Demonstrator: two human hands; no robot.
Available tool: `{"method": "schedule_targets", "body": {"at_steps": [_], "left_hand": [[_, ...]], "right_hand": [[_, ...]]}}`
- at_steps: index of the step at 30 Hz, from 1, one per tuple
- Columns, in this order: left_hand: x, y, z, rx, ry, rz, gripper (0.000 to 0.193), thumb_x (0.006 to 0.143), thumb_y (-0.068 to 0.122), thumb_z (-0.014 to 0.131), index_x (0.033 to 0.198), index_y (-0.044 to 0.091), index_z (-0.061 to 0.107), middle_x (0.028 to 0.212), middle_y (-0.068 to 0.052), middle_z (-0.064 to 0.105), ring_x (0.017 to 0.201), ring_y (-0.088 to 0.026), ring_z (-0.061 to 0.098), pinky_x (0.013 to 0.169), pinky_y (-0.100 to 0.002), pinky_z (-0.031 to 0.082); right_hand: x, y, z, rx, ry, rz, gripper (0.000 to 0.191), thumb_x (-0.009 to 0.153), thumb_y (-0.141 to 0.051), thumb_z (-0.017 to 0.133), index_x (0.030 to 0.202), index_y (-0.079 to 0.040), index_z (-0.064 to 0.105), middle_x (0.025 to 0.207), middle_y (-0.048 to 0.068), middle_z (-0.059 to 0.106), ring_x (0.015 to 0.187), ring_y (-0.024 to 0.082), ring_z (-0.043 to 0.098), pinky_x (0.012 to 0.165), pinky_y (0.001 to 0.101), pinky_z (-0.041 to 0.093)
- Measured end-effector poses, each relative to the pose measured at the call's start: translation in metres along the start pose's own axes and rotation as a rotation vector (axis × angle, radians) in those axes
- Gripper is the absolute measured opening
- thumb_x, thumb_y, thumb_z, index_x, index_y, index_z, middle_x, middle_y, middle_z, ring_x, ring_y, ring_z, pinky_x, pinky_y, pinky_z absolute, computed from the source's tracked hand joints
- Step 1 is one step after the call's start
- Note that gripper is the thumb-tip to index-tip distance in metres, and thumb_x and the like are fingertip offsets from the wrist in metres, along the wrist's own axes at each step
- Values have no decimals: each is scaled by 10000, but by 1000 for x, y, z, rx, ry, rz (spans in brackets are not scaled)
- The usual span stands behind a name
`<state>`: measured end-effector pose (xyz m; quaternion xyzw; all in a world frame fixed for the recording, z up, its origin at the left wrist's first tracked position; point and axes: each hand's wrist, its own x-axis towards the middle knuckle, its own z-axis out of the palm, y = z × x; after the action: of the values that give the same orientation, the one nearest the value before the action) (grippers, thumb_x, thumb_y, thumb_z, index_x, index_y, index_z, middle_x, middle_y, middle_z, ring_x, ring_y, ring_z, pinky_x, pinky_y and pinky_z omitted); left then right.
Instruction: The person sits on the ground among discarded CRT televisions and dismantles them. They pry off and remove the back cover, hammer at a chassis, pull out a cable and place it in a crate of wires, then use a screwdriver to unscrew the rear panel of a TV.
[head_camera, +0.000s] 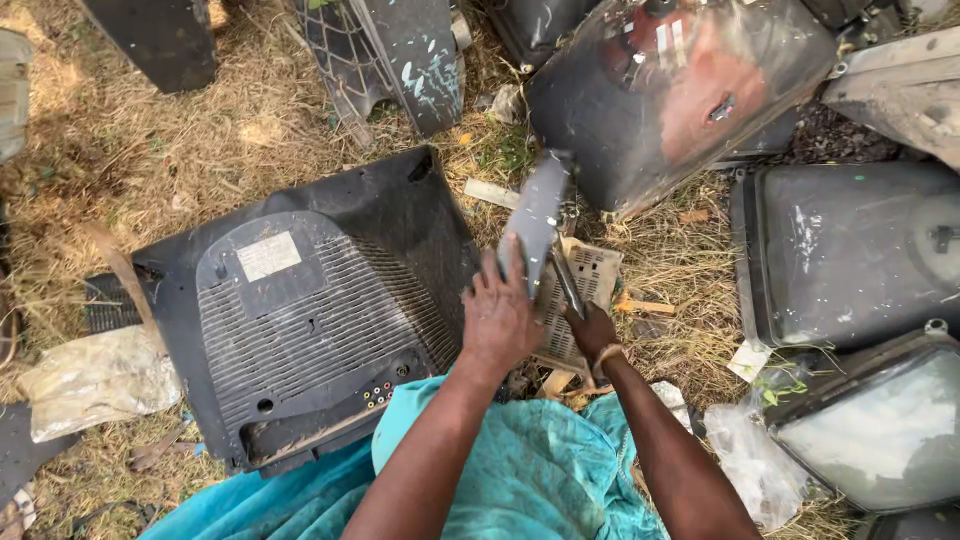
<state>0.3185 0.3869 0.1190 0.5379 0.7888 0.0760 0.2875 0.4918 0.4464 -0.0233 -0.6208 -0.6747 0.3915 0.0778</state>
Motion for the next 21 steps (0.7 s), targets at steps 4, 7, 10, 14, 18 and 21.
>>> {"method": "schedule_targets", "body": {"at_steps": [4, 7, 10, 14, 18, 21], "left_hand": [[2, -4, -5, 8, 75, 16, 1272, 749, 410, 863, 1592, 14, -3, 1560, -346, 242, 1333, -518, 426, 1042, -659, 392], [1, -2, -4, 0, -15, -13, 1327, 708, 390, 885, 1598, 21, -28, 1569, -347, 217, 1353, -527, 393, 1075, -643, 371], [0, 3, 0, -15, -21, -16, 1310, 670, 292, 856, 1606, 16, -18, 1565, -329, 252, 1344, -519, 414, 1083, -618, 388], [0, 6, 7, -31, 28, 27, 1208, 695, 176, 759, 1636, -11, 25, 1558, -331, 308, 1304, -510, 478, 1059, -616, 425], [2, 10, 11, -24, 64, 29, 1208, 670, 175, 770, 1608, -12, 32, 1548, -351, 278, 1332, -533, 411, 1065, -671, 359], [0, 20, 11, -5, 64, 65, 1242, 648, 198, 805, 1595, 2, 27, 1537, -344, 276, 1360, -538, 358, 1075, -725, 292]], "right_hand": [[-4, -11, -6, 384, -56, 92, 339, 991, -352, 638, 965, -15, 651, 595, 84, 573, 431, 176, 497, 381, 352, 392], [-37, -34, -25, 504, 62, 144, 291, 990, -375, 610, 933, -91, 641, 555, 1, 554, 384, 116, 492, 330, 309, 444], [-56, -46, -47, 586, 300, -188, 312, 1021, -304, 620, 860, -40, 574, 539, -4, 539, 380, 120, 519, 323, 310, 464], [-34, -29, -49, 584, 524, -608, 284, 1114, -274, 583, 911, -84, 527, 614, -4, 519, 492, 110, 538, 418, 289, 501], [-1, 10, -14, 42, 517, -308, 273, 1040, -262, 569, 1101, 2, 603, 646, 63, 630, 520, 188, 619, 461, 372, 535], [-3, 31, 2, -200, 97, -9, 336, 1026, -374, 586, 1128, -55, 584, 645, 160, 652, 495, 282, 627, 468, 415, 544]]}}
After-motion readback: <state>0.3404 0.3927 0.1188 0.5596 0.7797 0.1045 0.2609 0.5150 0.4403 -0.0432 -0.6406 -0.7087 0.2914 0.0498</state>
